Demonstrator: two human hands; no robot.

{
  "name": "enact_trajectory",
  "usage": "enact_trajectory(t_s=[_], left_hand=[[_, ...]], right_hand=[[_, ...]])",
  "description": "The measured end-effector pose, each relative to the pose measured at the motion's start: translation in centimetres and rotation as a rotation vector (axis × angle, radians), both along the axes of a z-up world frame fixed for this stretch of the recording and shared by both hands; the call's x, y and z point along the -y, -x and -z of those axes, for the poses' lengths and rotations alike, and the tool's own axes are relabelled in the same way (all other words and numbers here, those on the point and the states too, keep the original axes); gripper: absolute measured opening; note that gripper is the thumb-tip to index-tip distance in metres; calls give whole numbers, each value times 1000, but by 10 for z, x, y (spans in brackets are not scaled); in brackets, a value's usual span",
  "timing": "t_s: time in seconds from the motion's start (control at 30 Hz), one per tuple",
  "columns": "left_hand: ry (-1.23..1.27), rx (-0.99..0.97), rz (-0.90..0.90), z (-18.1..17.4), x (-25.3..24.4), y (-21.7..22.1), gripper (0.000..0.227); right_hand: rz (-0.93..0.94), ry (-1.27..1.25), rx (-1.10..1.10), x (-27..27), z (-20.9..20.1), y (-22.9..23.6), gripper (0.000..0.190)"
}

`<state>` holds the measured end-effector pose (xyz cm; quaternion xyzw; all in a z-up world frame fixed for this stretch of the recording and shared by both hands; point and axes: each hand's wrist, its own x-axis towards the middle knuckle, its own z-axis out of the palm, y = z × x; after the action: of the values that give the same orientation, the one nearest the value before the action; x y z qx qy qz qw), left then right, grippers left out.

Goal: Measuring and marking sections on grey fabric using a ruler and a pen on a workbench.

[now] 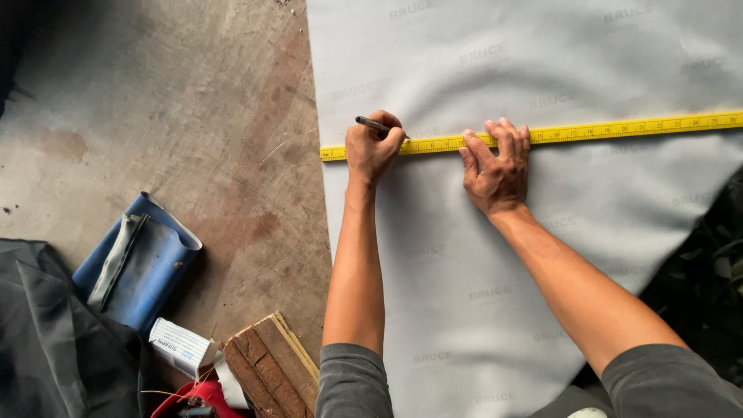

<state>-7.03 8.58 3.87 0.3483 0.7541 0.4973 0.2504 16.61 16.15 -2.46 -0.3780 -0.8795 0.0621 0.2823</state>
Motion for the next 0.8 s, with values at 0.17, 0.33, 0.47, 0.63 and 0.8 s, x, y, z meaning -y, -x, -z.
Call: enact_trajectory(t_s=[0.17,0.33,0.47,0.63,0.8], left_hand=[[-14,6,9,-2,1,0,16],[-26,-19,6,-1,0,-1,13],[-4,-54,-2,7,0,0,15],[-184,154,-56,-9,-3,-3,17],[-167,-421,40,24,33,-6,32]], right_hand=[[-3,-5,0,1,0,1,31],[-8,-35,-8,-1,3,0,30],[-6,-24,-13,0,1,0,30],[-5,-19,-19,0,2,1,30],[-24,-40,-5,-3,-3,2,31]])
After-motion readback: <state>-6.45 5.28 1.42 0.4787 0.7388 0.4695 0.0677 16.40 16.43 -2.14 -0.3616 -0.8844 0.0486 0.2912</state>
